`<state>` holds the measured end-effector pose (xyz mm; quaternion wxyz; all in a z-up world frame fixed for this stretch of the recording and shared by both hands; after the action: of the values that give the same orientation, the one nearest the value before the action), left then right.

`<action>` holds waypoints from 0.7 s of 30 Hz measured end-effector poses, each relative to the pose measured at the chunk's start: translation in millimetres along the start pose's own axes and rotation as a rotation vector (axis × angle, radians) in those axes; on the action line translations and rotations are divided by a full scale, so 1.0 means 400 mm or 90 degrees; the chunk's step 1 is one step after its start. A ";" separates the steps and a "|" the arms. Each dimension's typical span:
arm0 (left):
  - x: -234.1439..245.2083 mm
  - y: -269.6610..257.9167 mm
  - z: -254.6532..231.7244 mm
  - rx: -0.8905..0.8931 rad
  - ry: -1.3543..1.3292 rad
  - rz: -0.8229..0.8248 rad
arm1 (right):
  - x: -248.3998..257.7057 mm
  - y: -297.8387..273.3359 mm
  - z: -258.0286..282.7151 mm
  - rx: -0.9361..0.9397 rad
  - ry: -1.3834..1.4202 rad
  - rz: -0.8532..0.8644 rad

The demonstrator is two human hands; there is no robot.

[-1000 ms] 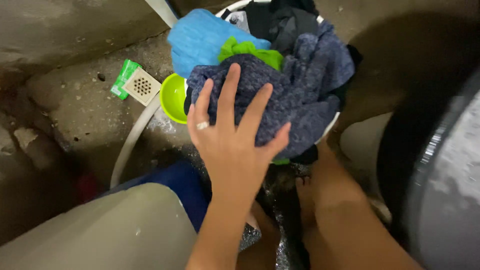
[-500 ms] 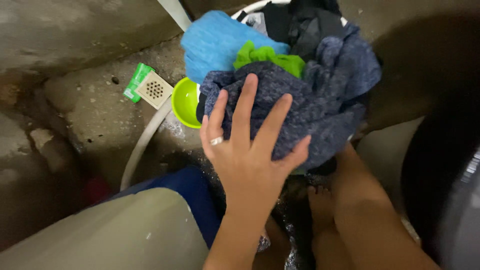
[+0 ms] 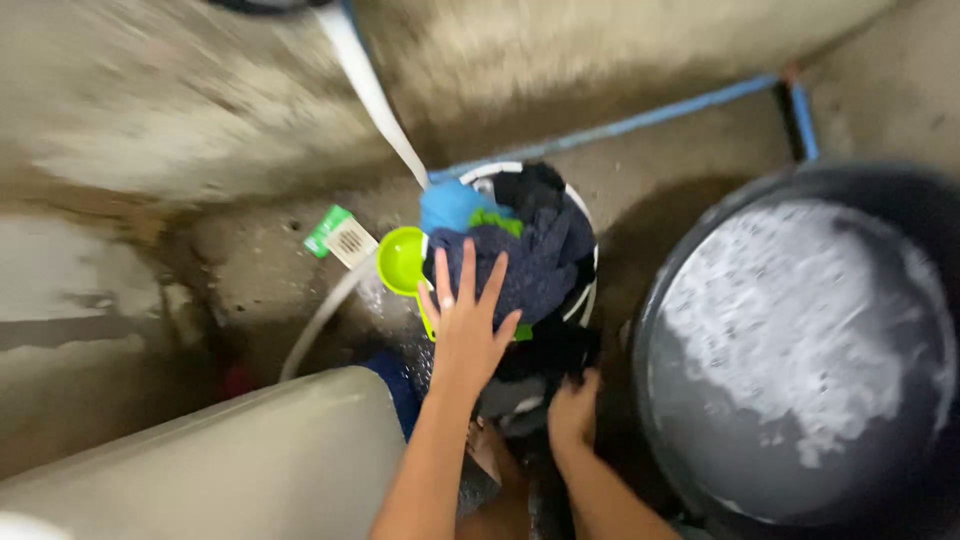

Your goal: Manually washing and spinning clothes using a portable twin-tub washing machine.

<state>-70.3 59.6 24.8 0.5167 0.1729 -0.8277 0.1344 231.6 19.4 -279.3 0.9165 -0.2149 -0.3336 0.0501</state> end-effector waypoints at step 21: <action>0.820 -0.546 -0.179 0.099 -0.733 -0.086 | 0.341 -0.757 1.518 0.108 0.492 0.784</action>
<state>-53.0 -157.5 361.1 -0.0232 0.3080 -0.9500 0.0454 -63.0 -3.1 346.5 0.7879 -0.2943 0.1999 0.5026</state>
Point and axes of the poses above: each hand's wrist, its own y-axis towards the middle knuckle, its own x-axis out of the back of the hand, z = x × y, the point moved 10 cm from there along y, towards the middle knuckle, and after that the axes turned 5 degrees about z, right-handed, at the moved point
